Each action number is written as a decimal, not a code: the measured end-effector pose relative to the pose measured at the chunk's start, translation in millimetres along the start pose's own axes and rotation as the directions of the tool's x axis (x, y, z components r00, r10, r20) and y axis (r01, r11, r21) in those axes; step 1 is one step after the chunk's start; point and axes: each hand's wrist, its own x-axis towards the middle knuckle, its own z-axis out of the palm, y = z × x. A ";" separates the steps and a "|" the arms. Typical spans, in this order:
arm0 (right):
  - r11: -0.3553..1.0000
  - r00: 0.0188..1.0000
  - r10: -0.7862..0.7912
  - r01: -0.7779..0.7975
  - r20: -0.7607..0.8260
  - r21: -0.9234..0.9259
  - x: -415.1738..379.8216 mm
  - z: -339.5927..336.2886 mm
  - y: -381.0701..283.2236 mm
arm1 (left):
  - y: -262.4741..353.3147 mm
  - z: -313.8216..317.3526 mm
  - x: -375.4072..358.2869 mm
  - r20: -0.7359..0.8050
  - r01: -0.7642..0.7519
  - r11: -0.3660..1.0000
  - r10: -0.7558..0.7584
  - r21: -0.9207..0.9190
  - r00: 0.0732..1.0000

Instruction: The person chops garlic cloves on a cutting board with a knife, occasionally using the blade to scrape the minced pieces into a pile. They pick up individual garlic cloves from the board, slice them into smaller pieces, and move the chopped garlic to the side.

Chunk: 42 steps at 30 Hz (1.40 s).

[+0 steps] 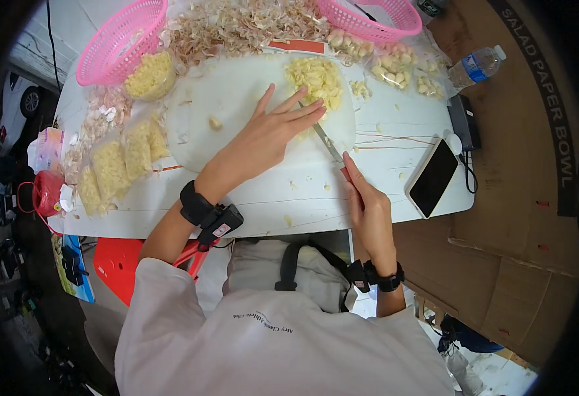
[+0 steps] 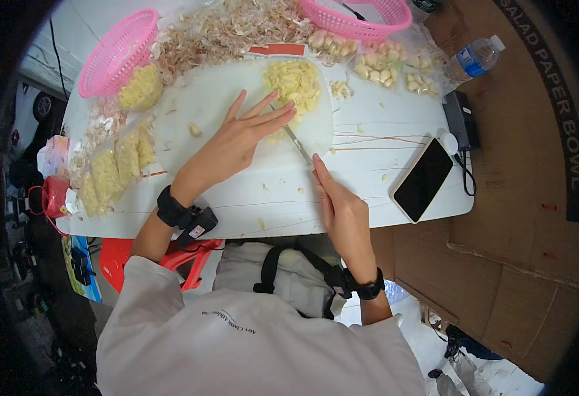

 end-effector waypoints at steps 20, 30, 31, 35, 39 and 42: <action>0.997 0.997 0.072 -0.073 0.027 0.019 2.8 -3.9 -4.1 | -0.9 -1.2 6.5 0.025 -0.036 0.999 0.035 0.034 0.999; 0.995 0.989 0.101 -0.099 0.104 -0.021 5.7 -10.0 -1.4 | -3.9 10.4 7.0 0.075 -0.002 0.999 -0.001 0.033 0.997; 0.995 0.990 0.104 -0.102 0.099 -0.022 4.0 -10.5 -1.4 | -3.1 10.2 7.1 0.077 -0.007 0.999 0.004 0.033 0.997; 0.997 0.996 0.071 -0.072 0.046 0.020 4.1 -7.7 -1.4 | -1.0 2.8 11.6 0.052 -0.048 0.993 0.042 0.107 0.998; 0.998 0.999 0.040 -0.040 0.008 0.041 3.0 -7.5 0.3 | 2.0 2.3 15.0 0.068 -0.049 0.994 0.042 0.101 0.997; 0.999 0.998 0.046 -0.046 0.039 -0.003 3.7 -9.6 -1.3 | -1.2 9.4 12.4 0.074 -0.041 0.996 0.035 0.077 0.997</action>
